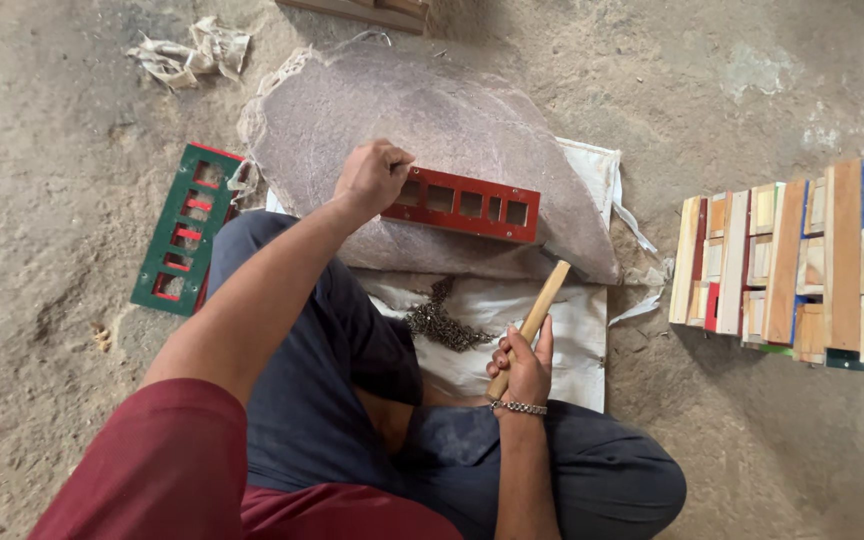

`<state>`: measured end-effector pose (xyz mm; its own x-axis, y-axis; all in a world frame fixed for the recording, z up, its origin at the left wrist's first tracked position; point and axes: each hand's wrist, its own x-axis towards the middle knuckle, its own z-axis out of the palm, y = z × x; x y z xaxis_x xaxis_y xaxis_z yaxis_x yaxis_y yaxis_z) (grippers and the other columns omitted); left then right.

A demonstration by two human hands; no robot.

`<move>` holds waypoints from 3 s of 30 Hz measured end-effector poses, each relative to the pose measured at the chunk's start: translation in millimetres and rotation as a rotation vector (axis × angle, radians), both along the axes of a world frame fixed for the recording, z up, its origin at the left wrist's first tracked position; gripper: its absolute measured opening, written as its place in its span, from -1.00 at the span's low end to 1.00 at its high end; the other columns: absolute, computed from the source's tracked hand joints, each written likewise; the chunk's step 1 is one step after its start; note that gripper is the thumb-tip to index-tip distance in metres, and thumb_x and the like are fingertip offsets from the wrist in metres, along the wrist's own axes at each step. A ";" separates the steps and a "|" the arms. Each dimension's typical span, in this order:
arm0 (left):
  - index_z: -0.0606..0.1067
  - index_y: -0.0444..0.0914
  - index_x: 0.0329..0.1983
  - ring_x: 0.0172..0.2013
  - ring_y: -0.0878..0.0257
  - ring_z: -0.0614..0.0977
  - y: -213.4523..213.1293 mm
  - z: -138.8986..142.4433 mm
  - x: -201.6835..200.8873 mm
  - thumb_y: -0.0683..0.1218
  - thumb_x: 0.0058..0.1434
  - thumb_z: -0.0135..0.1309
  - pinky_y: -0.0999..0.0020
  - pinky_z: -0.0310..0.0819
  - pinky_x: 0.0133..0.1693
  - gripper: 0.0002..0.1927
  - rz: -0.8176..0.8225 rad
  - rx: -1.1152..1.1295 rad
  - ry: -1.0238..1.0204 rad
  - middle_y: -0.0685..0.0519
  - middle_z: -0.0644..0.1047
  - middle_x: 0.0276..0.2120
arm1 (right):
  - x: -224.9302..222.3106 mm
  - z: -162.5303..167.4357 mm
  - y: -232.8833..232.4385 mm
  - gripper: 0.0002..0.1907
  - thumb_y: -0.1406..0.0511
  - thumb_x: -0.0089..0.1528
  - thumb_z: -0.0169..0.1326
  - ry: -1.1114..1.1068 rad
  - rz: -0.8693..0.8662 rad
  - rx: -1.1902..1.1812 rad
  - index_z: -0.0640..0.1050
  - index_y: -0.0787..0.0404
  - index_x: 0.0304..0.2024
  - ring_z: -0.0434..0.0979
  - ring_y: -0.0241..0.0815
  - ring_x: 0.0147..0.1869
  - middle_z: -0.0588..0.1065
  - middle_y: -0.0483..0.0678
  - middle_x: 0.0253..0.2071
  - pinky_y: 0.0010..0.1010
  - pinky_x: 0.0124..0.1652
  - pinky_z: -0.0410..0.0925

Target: The person sits on the floor and uses a hammer to drive nails into red and green rectangular frames placed on a cushion. They repeatedly pick up frames, hammer nails into them, and stack the finished frames on a pile to the right.

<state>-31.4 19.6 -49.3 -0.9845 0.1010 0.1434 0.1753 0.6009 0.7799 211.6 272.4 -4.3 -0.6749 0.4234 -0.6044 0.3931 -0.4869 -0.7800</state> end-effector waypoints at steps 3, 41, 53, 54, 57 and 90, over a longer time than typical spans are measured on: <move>0.69 -0.20 -0.22 -0.14 -0.01 0.66 4.1 -4.5 -2.3 -0.14 0.24 0.16 0.14 0.53 -0.04 -0.87 -0.029 -0.040 0.023 -0.04 0.64 -0.17 | -0.9 -0.4 -0.6 -0.13 0.39 0.27 0.04 -0.010 -0.005 -0.001 0.00 -0.11 0.56 0.29 -0.41 -0.56 0.35 -0.13 -0.44 -0.54 -0.61 0.26; 0.65 -0.17 -0.12 -0.10 0.04 0.62 3.2 -17.5 -0.2 -0.17 0.27 0.10 0.14 0.55 -0.09 -0.83 -0.148 -0.060 0.194 0.03 0.64 -0.23 | -24.3 40.7 -65.7 -0.31 0.34 0.31 0.17 0.453 0.678 1.170 0.26 0.30 0.46 0.67 0.01 0.02 0.51 0.28 0.21 -0.25 -0.10 0.55; 0.20 -0.14 0.23 -0.18 0.05 0.67 0.3 -12.0 2.1 -0.19 0.28 0.15 0.13 0.57 -0.21 -0.48 -0.090 0.048 0.059 0.04 0.66 -0.25 | -70.6 48.9 -94.9 -0.27 0.27 0.22 0.11 -0.114 0.777 1.108 0.26 -0.04 0.45 0.71 -0.03 -0.29 0.63 0.15 -0.03 -0.27 -0.29 0.54; 0.19 -0.14 0.24 -0.18 0.06 0.68 0.4 -12.9 1.7 -0.19 0.28 0.15 0.14 0.56 -0.21 -0.47 -0.087 0.044 0.051 0.05 0.66 -0.26 | -71.4 48.4 -94.8 -0.27 0.27 0.21 0.12 -0.040 0.780 1.132 0.27 -0.01 0.45 0.71 -0.04 -0.27 0.60 0.18 0.01 -0.27 -0.30 0.55; 0.17 -0.12 0.25 -0.18 0.09 0.69 2.1 -14.6 -0.9 -0.18 0.27 0.15 0.16 0.57 -0.20 -0.44 -0.091 0.046 0.030 0.08 0.67 -0.26 | -72.0 47.4 -94.2 -0.27 0.29 0.21 0.14 0.124 0.783 1.201 0.29 0.03 0.44 0.71 -0.04 -0.21 0.57 0.23 0.06 -0.26 -0.29 0.56; 0.19 -0.14 0.29 -0.22 0.10 0.72 1.5 -11.8 -0.2 -0.17 0.27 0.18 0.19 0.59 -0.20 -0.41 -0.051 0.097 -0.031 0.09 0.69 -0.27 | -65.2 27.4 -88.1 -0.31 0.28 0.26 0.15 0.006 0.802 1.311 0.30 0.03 0.44 0.67 -0.13 -0.28 0.62 0.13 -0.06 -0.33 -0.36 0.55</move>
